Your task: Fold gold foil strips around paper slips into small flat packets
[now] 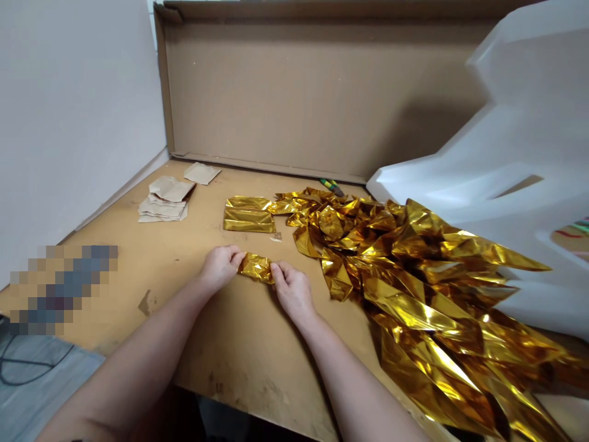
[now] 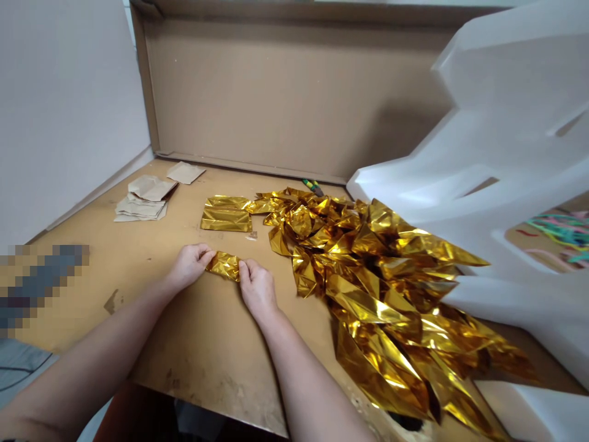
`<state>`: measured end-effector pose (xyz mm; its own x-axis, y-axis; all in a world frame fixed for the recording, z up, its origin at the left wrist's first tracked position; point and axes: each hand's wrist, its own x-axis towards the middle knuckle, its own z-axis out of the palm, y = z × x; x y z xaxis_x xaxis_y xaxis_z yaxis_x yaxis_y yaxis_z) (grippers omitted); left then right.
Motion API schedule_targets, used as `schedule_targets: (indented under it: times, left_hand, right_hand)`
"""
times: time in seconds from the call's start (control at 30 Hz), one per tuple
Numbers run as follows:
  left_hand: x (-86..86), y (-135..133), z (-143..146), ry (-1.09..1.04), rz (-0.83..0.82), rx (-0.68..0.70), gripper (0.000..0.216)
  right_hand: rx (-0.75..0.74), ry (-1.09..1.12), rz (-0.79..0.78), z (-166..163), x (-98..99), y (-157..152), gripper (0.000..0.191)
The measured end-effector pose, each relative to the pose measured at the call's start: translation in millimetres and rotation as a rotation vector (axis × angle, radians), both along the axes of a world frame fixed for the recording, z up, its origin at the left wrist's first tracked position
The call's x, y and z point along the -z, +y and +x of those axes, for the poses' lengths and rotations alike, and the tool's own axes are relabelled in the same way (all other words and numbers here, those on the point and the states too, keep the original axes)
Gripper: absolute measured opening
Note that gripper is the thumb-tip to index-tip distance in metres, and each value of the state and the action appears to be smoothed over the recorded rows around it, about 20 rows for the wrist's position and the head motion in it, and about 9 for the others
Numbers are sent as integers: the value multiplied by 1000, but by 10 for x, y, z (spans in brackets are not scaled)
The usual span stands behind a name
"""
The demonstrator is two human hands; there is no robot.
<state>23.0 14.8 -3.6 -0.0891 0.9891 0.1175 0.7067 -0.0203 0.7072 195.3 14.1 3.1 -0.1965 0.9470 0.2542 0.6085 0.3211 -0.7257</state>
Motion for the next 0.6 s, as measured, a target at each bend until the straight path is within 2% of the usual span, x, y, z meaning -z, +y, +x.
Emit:
schedule_targets:
  times: [0.23, 0.47, 0.6]
  left_hand:
    - [49, 0, -23, -102, 38, 40, 30]
    - [25, 4, -17, -74, 31, 22, 27]
    - [39, 2, -4, -148, 38, 26, 27]
  right_hand:
    - [-32, 100, -93, 22, -53, 7, 31]
    - [-31, 123, -111, -6, -59, -4, 33]
    - [-27, 148, -119, 2, -50, 0, 35]
